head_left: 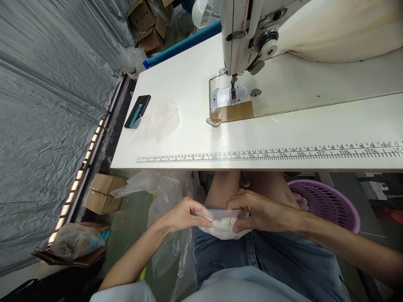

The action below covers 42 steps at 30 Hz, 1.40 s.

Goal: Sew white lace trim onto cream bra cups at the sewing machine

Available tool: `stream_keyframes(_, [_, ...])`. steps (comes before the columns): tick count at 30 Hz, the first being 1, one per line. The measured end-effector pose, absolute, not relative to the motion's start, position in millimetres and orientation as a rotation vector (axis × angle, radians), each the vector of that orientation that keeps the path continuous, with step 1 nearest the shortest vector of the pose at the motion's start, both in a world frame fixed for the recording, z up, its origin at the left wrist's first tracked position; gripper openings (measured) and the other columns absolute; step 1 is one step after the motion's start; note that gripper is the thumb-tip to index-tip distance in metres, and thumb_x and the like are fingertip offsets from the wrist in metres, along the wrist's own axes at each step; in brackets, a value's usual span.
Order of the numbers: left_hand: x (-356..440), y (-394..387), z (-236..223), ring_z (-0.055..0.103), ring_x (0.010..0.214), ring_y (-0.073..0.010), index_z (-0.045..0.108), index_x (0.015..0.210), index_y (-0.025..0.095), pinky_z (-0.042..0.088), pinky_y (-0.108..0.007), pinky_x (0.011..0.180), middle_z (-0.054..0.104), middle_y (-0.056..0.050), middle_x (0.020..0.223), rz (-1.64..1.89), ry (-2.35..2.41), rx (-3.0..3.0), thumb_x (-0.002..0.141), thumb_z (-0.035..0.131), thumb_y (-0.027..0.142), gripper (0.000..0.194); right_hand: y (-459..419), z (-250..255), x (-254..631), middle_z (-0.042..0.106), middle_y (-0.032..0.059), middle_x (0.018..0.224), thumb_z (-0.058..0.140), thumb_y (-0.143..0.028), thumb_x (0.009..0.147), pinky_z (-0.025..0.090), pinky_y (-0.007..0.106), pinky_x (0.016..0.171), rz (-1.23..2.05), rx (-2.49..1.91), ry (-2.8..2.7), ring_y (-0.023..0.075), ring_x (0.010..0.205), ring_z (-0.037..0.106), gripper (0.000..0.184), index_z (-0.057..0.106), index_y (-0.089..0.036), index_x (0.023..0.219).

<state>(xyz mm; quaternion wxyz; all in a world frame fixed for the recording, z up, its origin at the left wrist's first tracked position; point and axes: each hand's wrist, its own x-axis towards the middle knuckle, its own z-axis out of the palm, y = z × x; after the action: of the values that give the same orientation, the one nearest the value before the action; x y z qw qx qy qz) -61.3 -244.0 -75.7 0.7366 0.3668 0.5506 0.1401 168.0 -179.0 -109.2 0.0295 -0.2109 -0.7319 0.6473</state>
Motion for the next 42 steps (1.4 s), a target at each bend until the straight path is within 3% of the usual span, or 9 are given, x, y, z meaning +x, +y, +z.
stream_keyframes(3, [-60, -244, -76, 0.063, 0.066, -0.0108, 0.075, 0.079, 0.015, 0.049, -0.019, 0.065, 0.073, -0.005, 0.075, 0.289, 1.183, 0.848, 0.063, 0.078, 0.026, 0.02, -176, -115, 171, 0.058, -0.0026, 0.062, 0.066, -0.032, 0.074, 0.033, 0.021, 0.052, 2.145, -0.532, -2.132, 0.0117, 0.058, 0.052, 0.019, 0.067, -0.014, 0.068])
stream_keyframes(9, [-58, -242, -77, 0.066, 0.069, -0.0135, 0.075, 0.08, 0.014, 0.051, -0.021, 0.067, 0.074, -0.006, 0.076, 0.263, 1.18, 0.891, 0.062, 0.078, 0.026, 0.022, -172, -116, 172, 0.064, 0.0007, 0.069, 0.069, -0.039, 0.071, 0.038, 0.022, 0.056, 2.447, -0.482, -1.92, 0.0136, 0.063, 0.054, 0.027, 0.072, -0.013, 0.079])
stream_keyframes(14, [-54, -241, -77, 0.067, 0.076, -0.0152, 0.074, 0.087, 0.013, 0.051, -0.022, 0.072, 0.073, -0.007, 0.085, 0.245, 1.135, 0.891, 0.064, 0.077, 0.027, 0.027, -170, -122, 174, 0.058, -0.0006, 0.064, 0.063, -0.044, 0.077, 0.035, 0.023, 0.056, 2.391, -0.381, -1.961, 0.0132, 0.063, 0.052, 0.033, 0.072, -0.013, 0.075])
stream_keyframes(21, [-53, -241, -79, 0.067, 0.08, -0.0174, 0.072, 0.093, 0.011, 0.052, -0.027, 0.078, 0.073, -0.009, 0.089, 0.207, 1.129, 0.841, 0.062, 0.078, 0.032, 0.039, -173, -123, 173, 0.057, 0.0001, 0.07, 0.065, -0.044, 0.076, 0.036, 0.022, 0.056, 2.382, -0.416, -1.964, 0.0134, 0.065, 0.053, 0.032, 0.071, -0.013, 0.076])
stream_keyframes(27, [-50, -237, -80, 0.066, 0.086, -0.0175, 0.068, 0.104, 0.012, 0.051, -0.025, 0.079, 0.072, -0.007, 0.096, 0.155, 1.089, 0.997, 0.063, 0.077, 0.026, 0.044, -171, -124, 174, 0.059, 0.0018, 0.07, 0.063, -0.045, 0.077, 0.039, 0.024, 0.059, 2.376, -0.446, -1.974, 0.0154, 0.068, 0.055, 0.032, 0.071, -0.014, 0.076])
stream_keyframes(33, [-46, -233, -85, 0.066, 0.082, -0.0177, 0.072, 0.095, 0.01, 0.052, -0.024, 0.075, 0.073, -0.008, 0.09, 0.131, 1.105, 1.003, 0.065, 0.076, 0.031, 0.037, -169, -127, 182, 0.058, 0.0001, 0.068, 0.065, -0.038, 0.078, 0.037, 0.023, 0.059, 2.381, -0.436, -1.943, 0.0133, 0.066, 0.053, 0.026, 0.071, -0.013, 0.075])
stream_keyframes(42, [-54, -236, -87, 0.066, 0.076, -0.0157, 0.072, 0.093, 0.012, 0.051, -0.025, 0.075, 0.073, -0.007, 0.086, 0.113, 1.081, 0.895, 0.061, 0.078, 0.033, 0.038, -165, -127, 190, 0.065, 0.0049, 0.078, 0.064, -0.045, 0.076, 0.044, 0.028, 0.068, 2.45, -0.499, -1.945, 0.0185, 0.076, 0.059, 0.034, 0.073, -0.013, 0.081])
